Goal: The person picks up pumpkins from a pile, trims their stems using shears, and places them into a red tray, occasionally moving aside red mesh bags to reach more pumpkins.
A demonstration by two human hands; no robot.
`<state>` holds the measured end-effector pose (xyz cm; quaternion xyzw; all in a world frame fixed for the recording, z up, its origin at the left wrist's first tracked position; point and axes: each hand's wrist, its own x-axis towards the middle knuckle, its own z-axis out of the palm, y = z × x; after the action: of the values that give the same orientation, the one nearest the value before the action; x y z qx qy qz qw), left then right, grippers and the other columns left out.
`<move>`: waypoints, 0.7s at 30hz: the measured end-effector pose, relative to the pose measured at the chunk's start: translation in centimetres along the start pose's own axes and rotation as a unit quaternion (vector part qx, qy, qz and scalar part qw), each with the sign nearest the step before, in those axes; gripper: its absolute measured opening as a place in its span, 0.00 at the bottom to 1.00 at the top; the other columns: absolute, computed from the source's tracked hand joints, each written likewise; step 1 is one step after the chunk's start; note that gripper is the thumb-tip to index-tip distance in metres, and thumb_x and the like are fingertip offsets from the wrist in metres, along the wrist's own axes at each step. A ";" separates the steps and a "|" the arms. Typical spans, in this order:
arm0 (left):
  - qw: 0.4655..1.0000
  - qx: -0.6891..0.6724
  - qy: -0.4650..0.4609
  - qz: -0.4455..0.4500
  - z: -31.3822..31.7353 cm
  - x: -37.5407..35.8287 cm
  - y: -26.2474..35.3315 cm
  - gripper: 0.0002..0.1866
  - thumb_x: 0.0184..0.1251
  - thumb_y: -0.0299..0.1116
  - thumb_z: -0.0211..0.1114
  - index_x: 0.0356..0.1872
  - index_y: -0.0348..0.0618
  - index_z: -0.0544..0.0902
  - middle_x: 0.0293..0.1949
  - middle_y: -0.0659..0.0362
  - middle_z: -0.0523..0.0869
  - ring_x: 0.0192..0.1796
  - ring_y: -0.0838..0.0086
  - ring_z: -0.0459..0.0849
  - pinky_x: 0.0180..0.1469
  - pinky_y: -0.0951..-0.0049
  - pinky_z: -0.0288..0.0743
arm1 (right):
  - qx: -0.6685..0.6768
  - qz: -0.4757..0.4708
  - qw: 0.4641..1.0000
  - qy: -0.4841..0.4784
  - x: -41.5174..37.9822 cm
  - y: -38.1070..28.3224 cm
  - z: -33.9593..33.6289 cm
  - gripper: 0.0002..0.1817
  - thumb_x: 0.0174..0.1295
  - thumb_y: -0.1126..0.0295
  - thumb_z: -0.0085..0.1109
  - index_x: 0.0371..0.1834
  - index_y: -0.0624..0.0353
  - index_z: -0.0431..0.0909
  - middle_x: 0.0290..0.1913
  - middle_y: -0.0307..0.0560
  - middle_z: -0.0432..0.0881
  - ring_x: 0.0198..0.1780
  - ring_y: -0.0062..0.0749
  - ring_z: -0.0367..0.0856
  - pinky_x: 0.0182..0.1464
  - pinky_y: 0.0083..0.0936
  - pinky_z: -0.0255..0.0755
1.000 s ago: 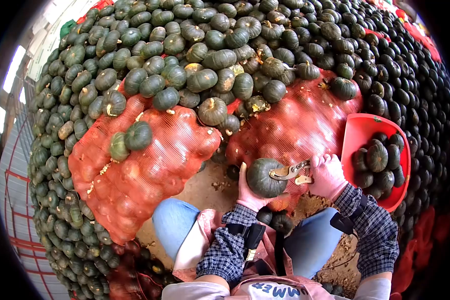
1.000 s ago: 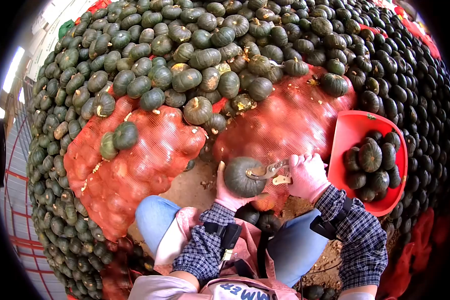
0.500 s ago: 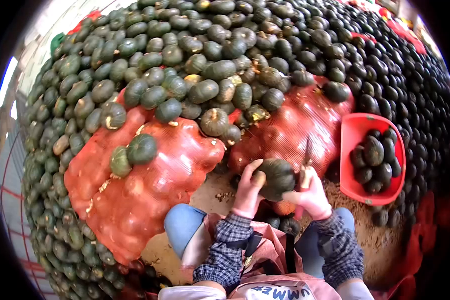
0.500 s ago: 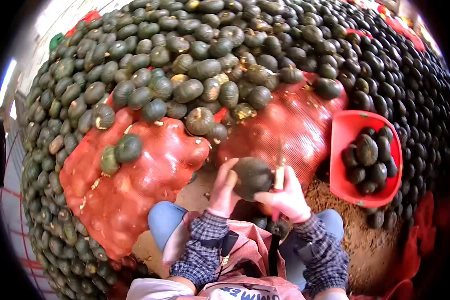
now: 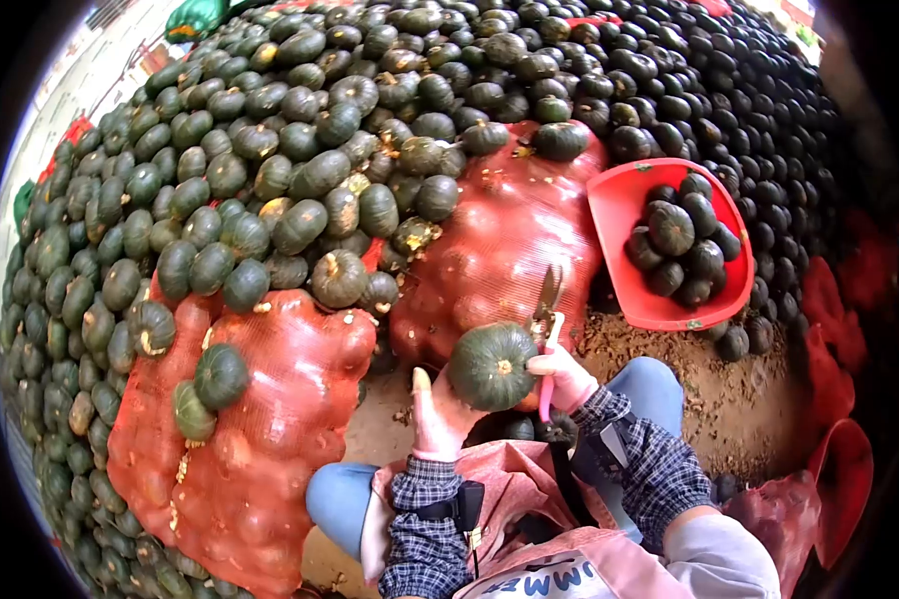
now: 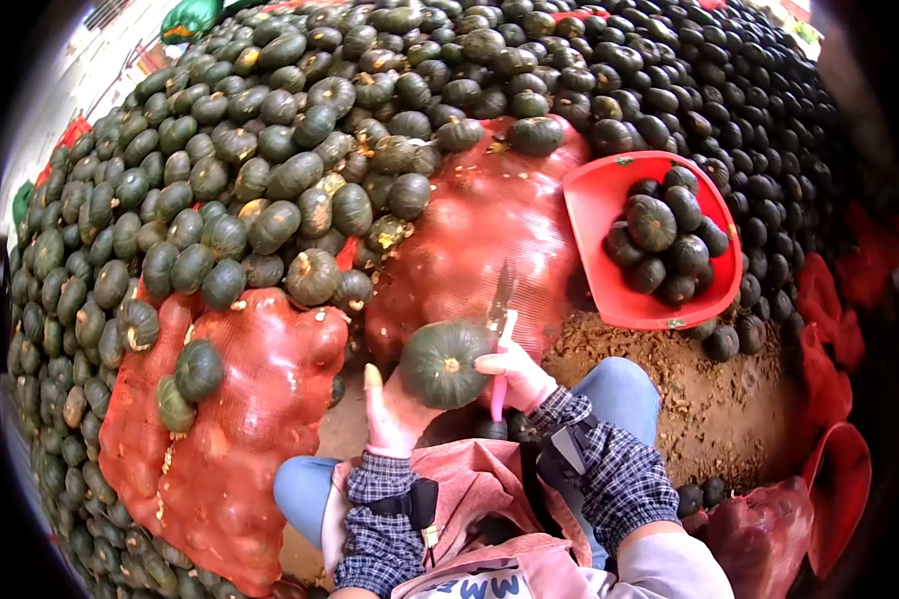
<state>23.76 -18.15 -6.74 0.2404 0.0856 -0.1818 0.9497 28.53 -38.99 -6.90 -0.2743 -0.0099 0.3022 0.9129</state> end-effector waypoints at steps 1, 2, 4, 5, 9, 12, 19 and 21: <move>1.000 0.028 0.004 -0.001 0.2 0.1 -0.2 0.51 0.70 0.75 0.42 0.79 0.40 0.55 0.78 0.43 0.59 0.77 0.45 0.62 0.74 0.35 0.57 | -0.010 -0.006 1.000 -0.001 -0.1 -0.1 0.1 0.34 0.57 0.74 0.66 0.69 0.67 0.68 0.62 0.53 0.80 0.61 0.42 0.79 0.65 0.39 0.73; 1.000 0.021 0.002 -0.011 0.3 0.3 -0.4 0.52 0.69 0.75 0.40 0.79 0.40 0.54 0.78 0.42 0.58 0.77 0.45 0.60 0.75 0.35 0.54 | -0.019 -0.012 1.000 0.000 -0.3 -0.3 0.0 0.33 0.58 0.73 0.67 0.68 0.66 0.69 0.60 0.52 0.81 0.58 0.41 0.82 0.61 0.38 0.77; 0.999 -0.015 -0.019 -0.025 0.1 0.9 -1.0 0.52 0.69 0.75 0.40 0.80 0.40 0.53 0.79 0.43 0.56 0.78 0.45 0.58 0.75 0.34 0.53 | -0.035 -0.008 0.999 0.026 -0.6 0.0 -1.9 0.29 0.58 0.72 0.67 0.64 0.64 0.72 0.53 0.49 0.84 0.47 0.36 0.85 0.46 0.33 0.81; 0.999 -0.021 -0.029 -0.031 0.1 1.2 -1.3 0.52 0.69 0.75 0.41 0.80 0.41 0.52 0.79 0.43 0.55 0.79 0.45 0.57 0.74 0.33 0.55 | -0.030 -0.009 0.998 0.057 -0.9 -0.1 -1.5 0.25 0.59 0.70 0.67 0.60 0.61 0.74 0.47 0.45 0.85 0.38 0.32 0.84 0.35 0.29 0.80; 0.997 0.013 0.058 -0.047 0.5 2.1 -2.8 0.43 0.71 0.72 0.46 0.77 0.53 0.61 0.74 0.50 0.68 0.74 0.51 0.67 0.67 0.38 0.69 | 0.015 -0.002 0.995 0.101 -0.9 0.3 -3.6 0.24 0.62 0.68 0.64 0.61 0.61 0.75 0.53 0.51 0.86 0.48 0.39 0.86 0.49 0.37 0.81; 0.963 0.086 0.240 -0.086 0.1 3.0 -3.3 0.34 0.72 0.67 0.50 0.70 0.59 0.69 0.65 0.50 0.77 0.65 0.51 0.75 0.66 0.39 0.70 | 0.099 0.056 0.986 0.122 -1.2 0.4 -5.1 0.26 0.64 0.59 0.60 0.62 0.64 0.77 0.55 0.55 0.85 0.53 0.43 0.86 0.58 0.41 0.79; 0.979 0.096 0.146 0.103 1.1 -2.0 4.6 0.26 0.80 0.43 0.45 0.72 0.42 0.63 0.65 0.38 0.73 0.64 0.45 0.75 0.69 0.38 0.68 | -0.001 0.022 0.977 0.213 3.1 1.9 -12.4 0.19 0.64 0.63 0.59 0.50 0.69 0.81 0.37 0.57 0.89 0.26 0.44 0.85 0.54 0.33 0.80; 0.959 0.231 0.096 0.132 3.3 -4.5 7.8 0.25 0.81 0.36 0.43 0.73 0.36 0.59 0.68 0.36 0.69 0.66 0.46 0.74 0.69 0.39 0.68 | -0.047 0.013 0.975 0.215 3.2 1.6 -13.4 0.17 0.65 0.63 0.60 0.44 0.69 0.84 0.37 0.54 0.89 0.29 0.39 0.86 0.49 0.28 0.80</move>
<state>22.87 -12.02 0.55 0.4792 0.0999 -0.0457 0.8708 32.71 -42.75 -19.58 -0.3757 0.1756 0.2471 0.8758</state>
